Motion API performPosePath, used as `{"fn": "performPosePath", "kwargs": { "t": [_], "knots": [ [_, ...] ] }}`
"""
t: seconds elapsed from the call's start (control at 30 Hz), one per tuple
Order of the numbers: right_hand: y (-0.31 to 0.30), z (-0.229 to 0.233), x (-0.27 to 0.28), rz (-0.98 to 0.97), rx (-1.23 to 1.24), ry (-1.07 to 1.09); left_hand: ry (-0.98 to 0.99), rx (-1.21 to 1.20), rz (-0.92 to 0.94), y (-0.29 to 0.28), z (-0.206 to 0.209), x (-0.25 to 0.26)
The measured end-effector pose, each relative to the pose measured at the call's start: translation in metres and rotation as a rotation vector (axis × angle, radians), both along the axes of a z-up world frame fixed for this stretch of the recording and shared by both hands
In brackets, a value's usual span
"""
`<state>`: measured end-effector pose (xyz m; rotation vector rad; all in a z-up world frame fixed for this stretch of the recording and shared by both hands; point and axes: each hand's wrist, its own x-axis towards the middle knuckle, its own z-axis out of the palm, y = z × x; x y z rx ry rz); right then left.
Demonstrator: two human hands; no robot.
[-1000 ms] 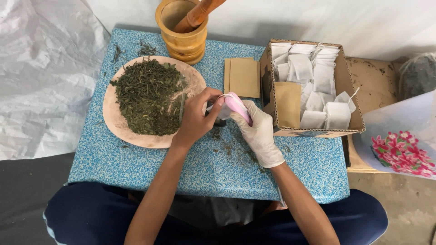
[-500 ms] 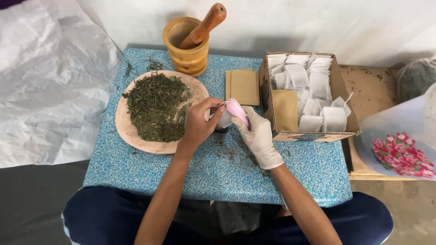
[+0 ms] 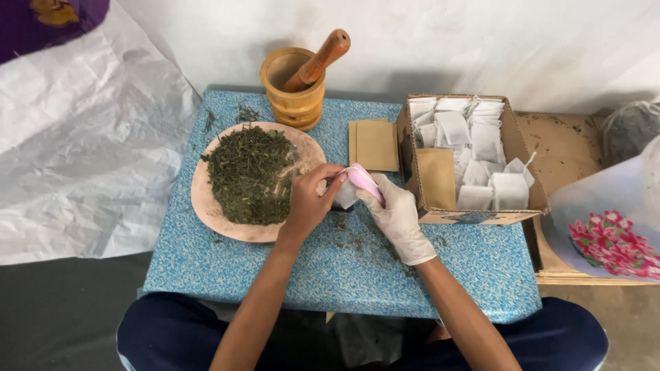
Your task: Filling small paper pouches with dried tea leaves and sealing them with a handheld heat sealer
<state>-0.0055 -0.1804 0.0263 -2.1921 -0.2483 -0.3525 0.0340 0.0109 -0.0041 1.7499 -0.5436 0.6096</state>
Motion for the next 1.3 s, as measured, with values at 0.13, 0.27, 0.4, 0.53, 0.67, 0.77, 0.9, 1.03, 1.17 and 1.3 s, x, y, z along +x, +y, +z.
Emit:
{"fn": "performPosePath", "kwargs": {
  "t": [0.13,0.27,0.4,0.53,0.67,0.77,0.9,1.03,1.17,1.3],
  "knots": [
    [0.0,-0.008,0.001,0.005,0.029,0.008,0.014,0.01,0.014,0.001,-0.001,-0.004],
    [0.002,-0.002,0.005,0.0,-0.009,-0.019,0.029,-0.023,0.003,-0.001,-0.002,0.002],
    [0.001,0.0,0.003,0.019,0.028,0.017,0.076,-0.055,0.012,-0.005,-0.004,-0.001],
    [-0.003,-0.016,0.01,0.025,0.023,0.049,0.088,-0.085,0.008,-0.002,-0.004,-0.002],
    [-0.005,-0.019,0.012,0.04,0.021,0.066,0.066,-0.054,0.041,0.0,-0.006,0.002],
    [-0.004,-0.013,0.013,0.045,-0.008,0.09,0.063,-0.038,0.048,0.002,-0.002,0.004],
    [-0.013,-0.016,0.011,0.061,-0.074,0.105,0.04,0.013,0.004,0.001,0.011,-0.008],
    [-0.012,-0.005,0.0,0.126,-0.072,0.092,-0.019,0.016,-0.014,0.0,0.003,-0.01],
    [-0.008,-0.008,0.005,0.121,-0.077,0.054,-0.009,-0.074,-0.022,0.003,0.0,-0.003],
    [-0.008,-0.001,-0.001,0.094,-0.074,0.026,-0.015,-0.082,-0.062,0.001,0.003,-0.005]
  ]
}}
